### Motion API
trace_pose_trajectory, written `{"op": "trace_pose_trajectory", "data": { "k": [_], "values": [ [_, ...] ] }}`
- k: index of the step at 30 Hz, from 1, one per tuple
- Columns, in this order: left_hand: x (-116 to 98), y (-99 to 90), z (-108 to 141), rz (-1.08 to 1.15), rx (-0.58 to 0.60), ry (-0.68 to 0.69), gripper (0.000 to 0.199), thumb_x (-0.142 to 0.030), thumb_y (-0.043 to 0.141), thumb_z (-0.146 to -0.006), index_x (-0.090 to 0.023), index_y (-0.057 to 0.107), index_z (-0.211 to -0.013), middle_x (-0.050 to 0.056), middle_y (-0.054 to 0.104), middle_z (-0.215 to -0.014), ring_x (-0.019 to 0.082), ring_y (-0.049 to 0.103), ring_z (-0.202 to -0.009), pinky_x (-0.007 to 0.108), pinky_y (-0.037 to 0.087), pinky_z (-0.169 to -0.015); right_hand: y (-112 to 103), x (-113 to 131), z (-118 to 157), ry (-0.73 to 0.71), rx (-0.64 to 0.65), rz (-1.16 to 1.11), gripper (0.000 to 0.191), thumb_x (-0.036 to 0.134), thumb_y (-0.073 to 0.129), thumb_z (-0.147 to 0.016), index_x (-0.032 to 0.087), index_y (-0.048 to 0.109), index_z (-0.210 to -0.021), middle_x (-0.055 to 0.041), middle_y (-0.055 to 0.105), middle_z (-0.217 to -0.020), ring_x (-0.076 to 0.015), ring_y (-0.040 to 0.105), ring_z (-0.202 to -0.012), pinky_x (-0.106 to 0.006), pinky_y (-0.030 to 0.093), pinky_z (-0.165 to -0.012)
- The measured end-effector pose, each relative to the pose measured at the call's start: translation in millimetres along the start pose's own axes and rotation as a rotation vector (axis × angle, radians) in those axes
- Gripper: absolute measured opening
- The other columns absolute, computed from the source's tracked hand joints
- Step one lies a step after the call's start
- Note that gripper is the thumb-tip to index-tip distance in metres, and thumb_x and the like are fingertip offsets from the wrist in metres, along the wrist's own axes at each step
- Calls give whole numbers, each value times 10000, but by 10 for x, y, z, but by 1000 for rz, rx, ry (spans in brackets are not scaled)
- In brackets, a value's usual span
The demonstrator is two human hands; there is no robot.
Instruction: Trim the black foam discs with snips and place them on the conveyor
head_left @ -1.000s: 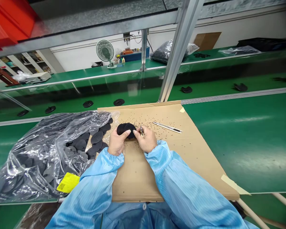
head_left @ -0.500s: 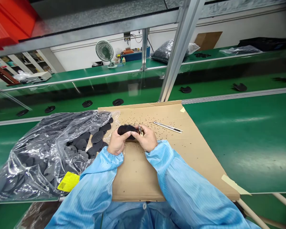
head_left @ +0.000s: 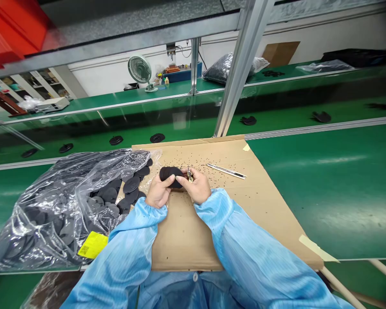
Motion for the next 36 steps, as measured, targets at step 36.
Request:
{"op": "trace_pose_trajectory", "data": {
  "k": [36],
  "values": [
    [-45,-229,-12,239,-288,-118,31,-159,622,-835,-135,629,-817,11,600,-752,20,504,-553,103,424,-466,157,196,90,-270,50,669,420,382,567,-852,162,531,-1207,-123,599,-1089,-264,542,-995,-392,434,-894]
  ]
}}
Point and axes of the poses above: each hand's wrist, its own z-axis away from the middle knuckle, its own y-axis out of the palm, x = y × z, the point moved 9 cm from there along -z, towards the middle knuckle
